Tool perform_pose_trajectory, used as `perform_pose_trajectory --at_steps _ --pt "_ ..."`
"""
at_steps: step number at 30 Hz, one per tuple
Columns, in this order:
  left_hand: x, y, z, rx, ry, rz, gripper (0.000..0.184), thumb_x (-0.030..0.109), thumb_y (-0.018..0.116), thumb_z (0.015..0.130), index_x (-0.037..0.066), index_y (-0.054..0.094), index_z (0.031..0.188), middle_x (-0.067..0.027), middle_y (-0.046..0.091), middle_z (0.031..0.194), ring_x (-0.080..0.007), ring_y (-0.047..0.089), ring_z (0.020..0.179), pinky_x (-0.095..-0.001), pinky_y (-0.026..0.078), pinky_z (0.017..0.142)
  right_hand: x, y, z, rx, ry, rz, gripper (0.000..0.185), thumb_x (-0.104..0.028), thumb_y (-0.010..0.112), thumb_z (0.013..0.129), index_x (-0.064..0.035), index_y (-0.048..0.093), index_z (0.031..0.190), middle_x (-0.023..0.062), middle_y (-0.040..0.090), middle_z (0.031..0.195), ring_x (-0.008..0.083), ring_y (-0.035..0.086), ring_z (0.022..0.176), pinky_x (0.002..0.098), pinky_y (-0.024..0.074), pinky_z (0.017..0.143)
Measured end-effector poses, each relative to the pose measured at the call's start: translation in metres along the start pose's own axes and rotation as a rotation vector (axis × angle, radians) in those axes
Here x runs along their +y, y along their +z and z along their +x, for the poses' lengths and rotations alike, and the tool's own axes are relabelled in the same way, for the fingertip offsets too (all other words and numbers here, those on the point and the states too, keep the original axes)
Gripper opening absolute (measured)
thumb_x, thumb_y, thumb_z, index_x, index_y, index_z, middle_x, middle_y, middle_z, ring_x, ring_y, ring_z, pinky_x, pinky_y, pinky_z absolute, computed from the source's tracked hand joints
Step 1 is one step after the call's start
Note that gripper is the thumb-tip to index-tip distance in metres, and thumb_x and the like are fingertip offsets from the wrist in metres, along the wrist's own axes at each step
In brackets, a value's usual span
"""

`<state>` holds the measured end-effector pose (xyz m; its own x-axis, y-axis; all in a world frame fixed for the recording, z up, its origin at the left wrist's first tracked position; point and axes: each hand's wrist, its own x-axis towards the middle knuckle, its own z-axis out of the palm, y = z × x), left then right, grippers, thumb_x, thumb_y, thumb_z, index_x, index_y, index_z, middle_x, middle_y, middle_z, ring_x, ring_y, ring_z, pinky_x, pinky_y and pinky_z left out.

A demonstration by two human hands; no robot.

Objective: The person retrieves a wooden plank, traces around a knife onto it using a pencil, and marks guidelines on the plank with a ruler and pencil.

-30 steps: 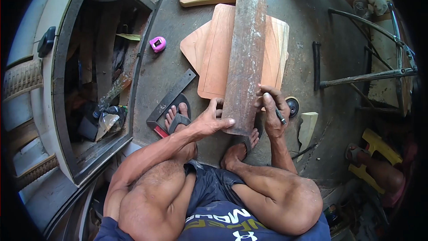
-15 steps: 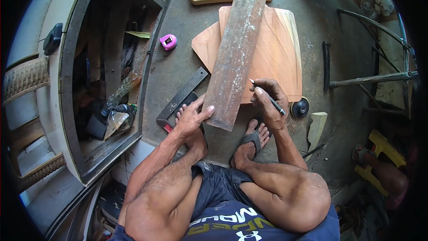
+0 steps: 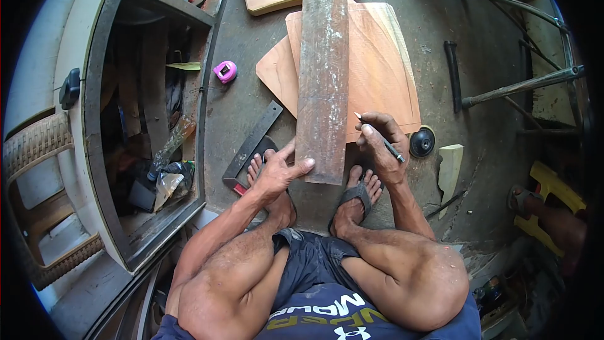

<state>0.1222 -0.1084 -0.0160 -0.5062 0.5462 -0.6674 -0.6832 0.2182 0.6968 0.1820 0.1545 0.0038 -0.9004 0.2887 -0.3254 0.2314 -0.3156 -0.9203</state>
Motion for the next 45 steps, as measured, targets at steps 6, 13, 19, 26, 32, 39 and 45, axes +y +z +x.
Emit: perform_pose_trajectory --at_steps 6,13,19,26,32,39,45 --pt "-0.007 0.022 0.006 0.047 0.114 0.152 0.088 0.037 0.082 0.095 -0.001 0.039 0.162 -0.0168 0.058 0.150 -0.0235 0.058 0.134 -0.0357 0.045 0.116 -0.010 -0.004 -0.004 -0.114 -0.020 -0.149 0.032 -0.016 0.070 0.103 0.0026 0.069 0.129 0.0115 0.075 0.117 0.0166 0.072 0.100 0.0297 0.0580 0.087" --pt "-0.006 0.016 0.007 0.058 0.174 0.244 0.084 0.040 0.079 0.097 0.002 0.042 0.162 -0.0140 0.060 0.149 -0.0226 0.059 0.132 -0.0347 0.046 0.112 -0.018 0.012 0.012 -0.391 -0.191 -0.466 0.025 -0.010 0.073 0.095 0.0033 0.072 0.116 0.0163 0.076 0.101 0.0227 0.076 0.090 0.0339 0.0586 0.081" --pt "0.002 -0.008 0.005 0.015 0.195 0.326 0.081 0.038 0.078 0.097 0.003 0.044 0.161 -0.0169 0.055 0.157 -0.0245 0.053 0.139 -0.0371 0.042 0.117 -0.021 0.040 0.045 -0.608 -0.287 -0.616 0.016 -0.010 0.077 0.092 0.0024 0.070 0.100 0.0171 0.071 0.085 0.0225 0.073 0.075 0.0350 0.0559 0.068" --pt "-0.008 -0.011 0.004 0.125 0.274 0.355 0.079 0.039 0.078 0.097 -0.001 0.047 0.158 -0.0190 0.071 0.137 -0.0202 0.063 0.124 -0.0332 0.046 0.110 -0.012 0.050 0.067 -0.686 -0.295 -0.632 0.014 -0.010 0.077 0.093 0.0014 0.070 0.090 0.0078 0.064 0.071 0.0117 0.058 0.063 0.0312 0.0482 0.059" --pt "0.010 -0.009 -0.004 0.145 0.138 0.423 0.076 0.038 0.079 0.096 0.002 0.050 0.157 -0.0167 0.076 0.126 -0.0173 0.066 0.114 -0.0327 0.049 0.101 -0.008 0.047 0.075 -0.686 -0.279 -0.618 0.014 -0.011 0.077 0.092 0.0009 0.070 0.089 0.0064 0.063 0.070 0.0103 0.056 0.063 0.0309 0.0465 0.058" --pt "-0.013 -0.017 0.008 0.106 0.179 0.364 0.080 0.038 0.079 0.096 0.005 0.045 0.161 -0.0155 0.071 0.135 -0.0187 0.062 0.123 -0.0344 0.047 0.109 -0.022 0.045 0.076 -0.715 -0.220 -0.670 0.015 -0.009 0.076 0.091 0.0039 0.069 0.094 0.0129 0.067 0.078 0.0133 0.060 0.068 0.0319 0.0506 0.063" --pt "-0.014 -0.020 0.011 0.083 0.187 0.392 0.086 0.041 0.078 0.097 0.000 0.039 0.163 -0.0183 0.065 0.145 -0.0227 0.058 0.132 -0.0372 0.043 0.115 -0.025 0.025 0.080 -0.434 -0.183 -0.343 0.026 -0.014 0.067 0.102 0.0002 0.072 0.123 0.0107 0.077 0.106 0.0114 0.067 0.085 0.0271 0.0547 0.076"
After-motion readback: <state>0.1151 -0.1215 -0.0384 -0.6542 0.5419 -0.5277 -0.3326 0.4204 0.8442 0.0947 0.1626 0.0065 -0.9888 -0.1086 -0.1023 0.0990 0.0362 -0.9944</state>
